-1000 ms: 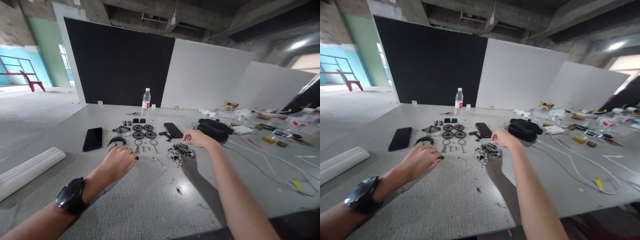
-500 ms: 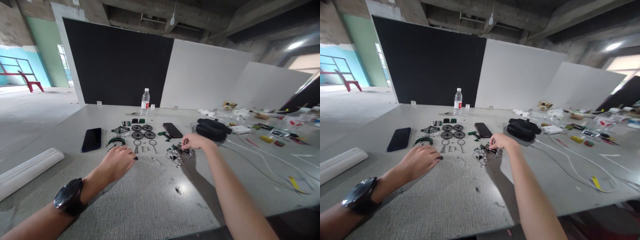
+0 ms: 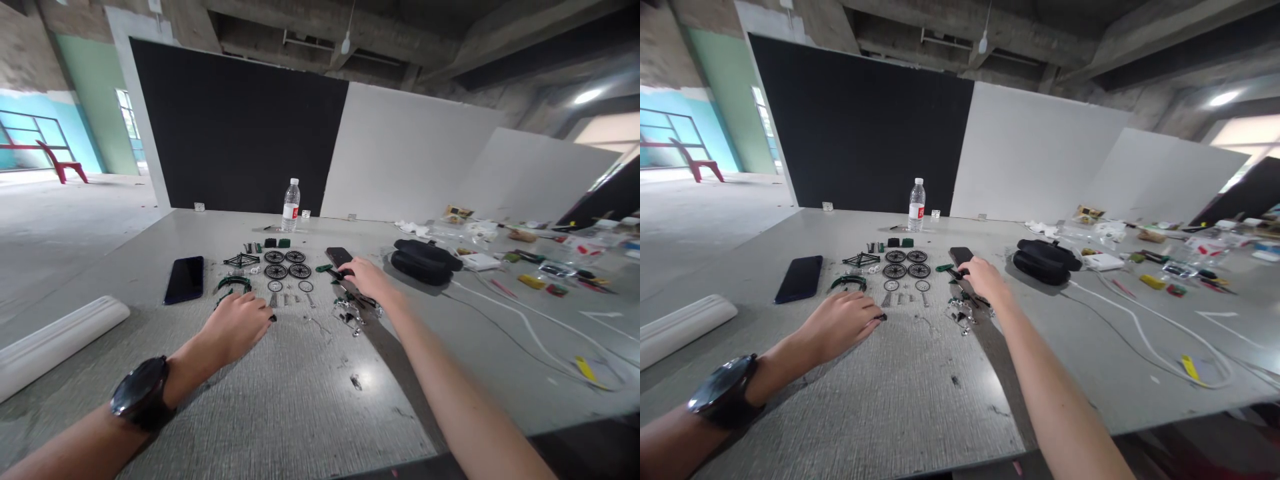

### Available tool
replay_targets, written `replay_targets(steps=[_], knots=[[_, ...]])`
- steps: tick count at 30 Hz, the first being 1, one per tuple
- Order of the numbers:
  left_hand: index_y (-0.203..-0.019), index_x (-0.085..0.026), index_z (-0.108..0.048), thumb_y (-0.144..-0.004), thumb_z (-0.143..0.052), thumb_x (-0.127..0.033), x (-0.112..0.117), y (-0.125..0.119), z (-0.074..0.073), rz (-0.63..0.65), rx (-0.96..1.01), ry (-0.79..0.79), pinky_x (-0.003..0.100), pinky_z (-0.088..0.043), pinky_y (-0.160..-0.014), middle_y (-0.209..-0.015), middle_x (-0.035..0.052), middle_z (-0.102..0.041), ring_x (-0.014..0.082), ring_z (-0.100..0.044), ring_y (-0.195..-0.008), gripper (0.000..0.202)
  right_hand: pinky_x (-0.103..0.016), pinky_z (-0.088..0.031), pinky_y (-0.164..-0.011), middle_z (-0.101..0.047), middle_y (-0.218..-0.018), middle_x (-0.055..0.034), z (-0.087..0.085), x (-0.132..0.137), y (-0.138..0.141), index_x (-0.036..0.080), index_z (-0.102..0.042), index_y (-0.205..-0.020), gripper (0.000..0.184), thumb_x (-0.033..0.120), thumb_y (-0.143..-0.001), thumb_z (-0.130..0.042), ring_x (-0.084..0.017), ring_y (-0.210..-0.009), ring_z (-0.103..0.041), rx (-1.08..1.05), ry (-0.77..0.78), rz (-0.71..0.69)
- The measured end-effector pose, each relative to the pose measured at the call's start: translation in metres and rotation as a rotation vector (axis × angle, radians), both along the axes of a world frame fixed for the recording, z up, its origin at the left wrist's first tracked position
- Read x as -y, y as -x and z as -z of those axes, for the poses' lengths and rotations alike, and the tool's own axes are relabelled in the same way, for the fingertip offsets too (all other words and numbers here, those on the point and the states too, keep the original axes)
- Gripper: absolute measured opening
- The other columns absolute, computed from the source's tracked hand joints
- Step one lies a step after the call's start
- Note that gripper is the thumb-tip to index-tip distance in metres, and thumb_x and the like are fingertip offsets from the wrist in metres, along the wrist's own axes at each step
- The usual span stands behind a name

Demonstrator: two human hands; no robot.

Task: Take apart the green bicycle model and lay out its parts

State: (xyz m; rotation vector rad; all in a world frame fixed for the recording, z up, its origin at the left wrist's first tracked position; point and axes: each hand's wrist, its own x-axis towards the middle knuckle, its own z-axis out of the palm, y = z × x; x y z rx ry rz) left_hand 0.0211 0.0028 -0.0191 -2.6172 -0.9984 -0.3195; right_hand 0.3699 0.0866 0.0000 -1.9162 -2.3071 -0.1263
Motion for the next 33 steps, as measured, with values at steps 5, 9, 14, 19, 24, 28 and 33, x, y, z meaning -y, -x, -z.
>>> replay_targets(steps=[5,9,14,19,24,28,33], knots=[[-0.094,-0.020,-0.071,-0.098,-0.051,-0.027,0.000,-0.001,0.000,-0.004,-0.001,0.003,0.032,-0.048,-0.073,-0.090,0.0037,-0.070,0.0212,-0.065,-0.086,0.022,-0.030,-0.042,-0.080,-0.069,-0.106,-0.0074,-0.002,-0.005,-0.005,0.026,-0.073,-0.105,0.019,0.024,-0.088,-0.064,-0.023,-0.097,-0.062,-0.035,0.015,0.019],[-0.095,-0.019,-0.072,-0.097,-0.052,-0.026,0.001,-0.001,-0.001,-0.013,-0.010,0.010,0.034,-0.048,-0.072,-0.090,0.0040,-0.071,0.0234,-0.065,-0.087,0.021,-0.028,-0.041,-0.069,-0.071,-0.093,-0.0041,-0.005,-0.004,-0.008,0.025,-0.071,-0.098,0.015,0.028,-0.083,-0.069,-0.020,-0.082,-0.063,-0.059,0.062,0.002],[-0.094,-0.020,-0.071,-0.098,-0.050,-0.027,0.001,0.000,-0.002,-0.002,-0.003,0.011,0.032,-0.048,-0.073,-0.091,0.0045,-0.070,0.0219,-0.065,-0.087,0.023,-0.028,-0.037,-0.061,-0.070,-0.090,-0.0020,-0.008,0.000,-0.008,0.026,-0.068,-0.097,0.016,0.031,-0.082,-0.066,-0.018,-0.073,-0.062,-0.136,0.145,-0.019],[-0.093,-0.019,-0.071,-0.098,-0.049,-0.027,0.000,0.000,-0.001,0.000,-0.001,0.008,0.032,-0.047,-0.073,-0.090,0.0043,-0.070,0.0208,-0.064,-0.085,0.024,-0.029,-0.037,-0.063,-0.069,-0.088,-0.0034,-0.008,-0.001,-0.009,0.025,-0.068,-0.088,0.013,0.034,-0.079,-0.066,-0.019,-0.075,-0.061,-0.150,0.167,-0.016],[-0.095,-0.020,-0.071,-0.099,-0.049,-0.027,0.000,0.000,-0.002,-0.006,-0.010,0.019,0.032,-0.047,-0.075,-0.091,0.0040,-0.070,0.0217,-0.064,-0.089,0.024,-0.030,-0.040,-0.071,-0.066,-0.099,-0.0071,-0.009,0.001,-0.008,0.023,-0.066,-0.085,0.013,0.035,-0.083,-0.062,-0.022,-0.088,-0.060,-0.146,0.137,-0.051],[-0.095,-0.020,-0.071,-0.098,-0.052,-0.025,0.001,-0.001,-0.002,-0.017,-0.025,0.020,0.035,-0.047,-0.077,-0.093,0.0043,-0.070,0.0237,-0.064,-0.091,0.020,-0.033,-0.041,-0.071,-0.064,-0.099,-0.0091,-0.021,0.015,0.012,0.022,-0.060,-0.096,0.019,0.037,-0.092,-0.051,-0.021,-0.083,-0.058,-0.250,0.058,-0.054],[-0.090,-0.020,-0.071,-0.096,-0.053,-0.021,0.002,-0.003,-0.003,-0.031,-0.041,0.018,0.036,-0.047,-0.076,-0.091,0.0037,-0.070,0.0241,-0.062,-0.091,0.019,-0.032,-0.041,-0.064,-0.067,-0.090,-0.0066,-0.034,0.041,0.068,0.024,-0.057,-0.101,0.021,0.042,-0.096,-0.048,-0.019,-0.073,-0.057,-0.403,0.190,-0.204]])
